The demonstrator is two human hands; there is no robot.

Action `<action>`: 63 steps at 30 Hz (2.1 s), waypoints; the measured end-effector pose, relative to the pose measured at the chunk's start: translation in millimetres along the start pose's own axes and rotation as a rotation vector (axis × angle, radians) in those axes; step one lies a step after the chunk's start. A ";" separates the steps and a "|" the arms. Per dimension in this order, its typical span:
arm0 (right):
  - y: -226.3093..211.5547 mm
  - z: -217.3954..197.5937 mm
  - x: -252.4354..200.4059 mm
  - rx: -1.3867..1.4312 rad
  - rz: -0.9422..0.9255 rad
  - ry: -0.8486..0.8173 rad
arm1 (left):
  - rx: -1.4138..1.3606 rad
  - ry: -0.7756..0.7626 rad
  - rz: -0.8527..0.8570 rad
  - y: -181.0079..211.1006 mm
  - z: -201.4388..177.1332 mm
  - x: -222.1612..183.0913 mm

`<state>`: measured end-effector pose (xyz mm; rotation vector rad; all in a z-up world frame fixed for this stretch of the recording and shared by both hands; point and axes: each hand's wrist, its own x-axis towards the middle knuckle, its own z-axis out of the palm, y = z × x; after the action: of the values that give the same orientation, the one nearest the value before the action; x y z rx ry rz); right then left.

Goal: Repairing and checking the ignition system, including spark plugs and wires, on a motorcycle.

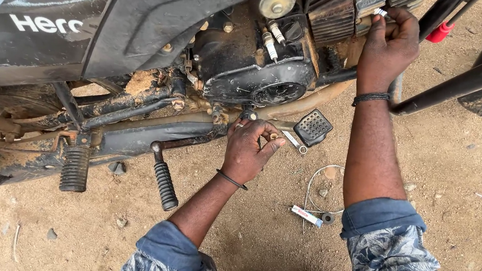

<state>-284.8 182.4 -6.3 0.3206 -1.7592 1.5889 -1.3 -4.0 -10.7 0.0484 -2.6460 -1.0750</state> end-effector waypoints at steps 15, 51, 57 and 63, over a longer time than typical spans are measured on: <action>1.2 3.0 10.2 -0.270 0.053 -0.016 | -0.005 -0.053 -0.054 9.8 -7.6 2.6; 4.2 3.6 4.9 -0.204 -0.048 -0.017 | 0.025 -0.007 0.005 5.9 -5.9 1.8; 6.2 2.0 1.2 -0.048 -0.066 -0.034 | 0.032 0.018 0.039 4.5 -4.6 1.3; 11.8 2.9 1.9 -0.002 -0.080 -0.043 | 0.013 -0.002 0.007 7.3 -5.2 1.8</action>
<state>-294.4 182.7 -13.9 0.4217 -1.7589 1.5338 -1.1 -2.5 -1.7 0.0401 -2.6528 -1.0565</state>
